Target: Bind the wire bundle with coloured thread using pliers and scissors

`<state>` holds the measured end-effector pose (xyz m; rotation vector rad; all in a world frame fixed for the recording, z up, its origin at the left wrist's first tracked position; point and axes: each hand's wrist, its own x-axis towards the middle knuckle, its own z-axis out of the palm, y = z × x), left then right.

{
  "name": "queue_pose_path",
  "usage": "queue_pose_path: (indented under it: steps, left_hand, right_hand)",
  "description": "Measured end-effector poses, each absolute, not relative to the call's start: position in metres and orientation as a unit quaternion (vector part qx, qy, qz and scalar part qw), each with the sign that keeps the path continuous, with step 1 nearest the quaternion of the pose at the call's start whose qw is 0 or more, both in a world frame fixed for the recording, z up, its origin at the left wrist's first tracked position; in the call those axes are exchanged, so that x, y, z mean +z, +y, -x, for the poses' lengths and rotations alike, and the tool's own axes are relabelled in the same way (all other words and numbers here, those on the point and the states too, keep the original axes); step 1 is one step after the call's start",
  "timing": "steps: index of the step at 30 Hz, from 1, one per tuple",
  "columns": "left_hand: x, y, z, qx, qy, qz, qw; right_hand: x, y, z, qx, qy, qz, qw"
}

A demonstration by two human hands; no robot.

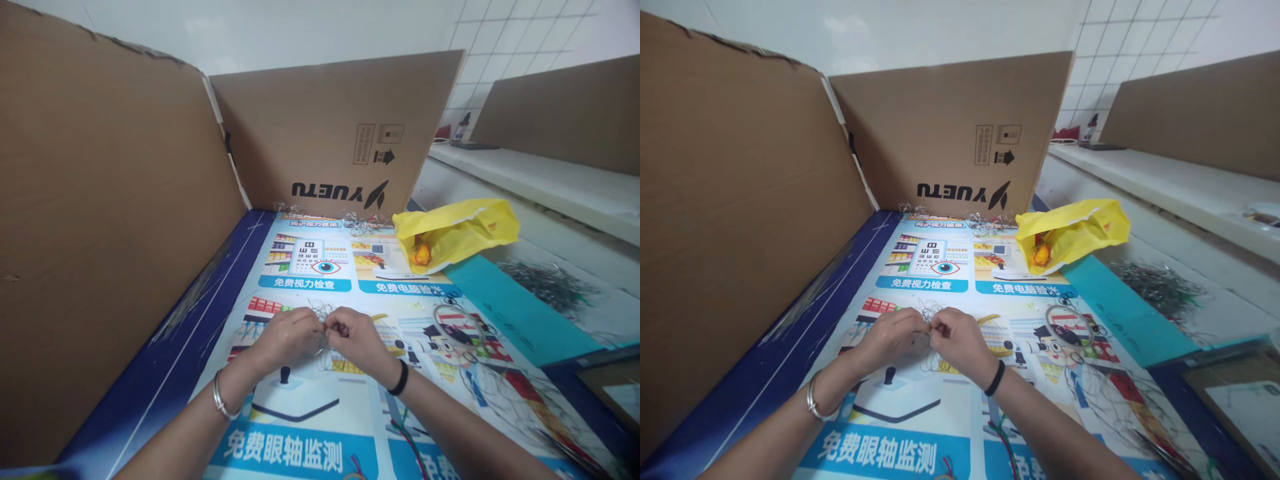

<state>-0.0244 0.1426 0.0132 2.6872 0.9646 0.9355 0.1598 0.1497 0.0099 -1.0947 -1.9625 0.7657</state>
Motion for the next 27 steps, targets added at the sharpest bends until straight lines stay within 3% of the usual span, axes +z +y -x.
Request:
queue_pose_path:
  steps: [27]
  left_hand:
    - [0.0167,0.1463,0.0254,0.349,0.359,-0.837,0.220]
  right_hand:
    - [0.0048,0.1490,-0.1607,0.252,-0.785,0.399,0.401]
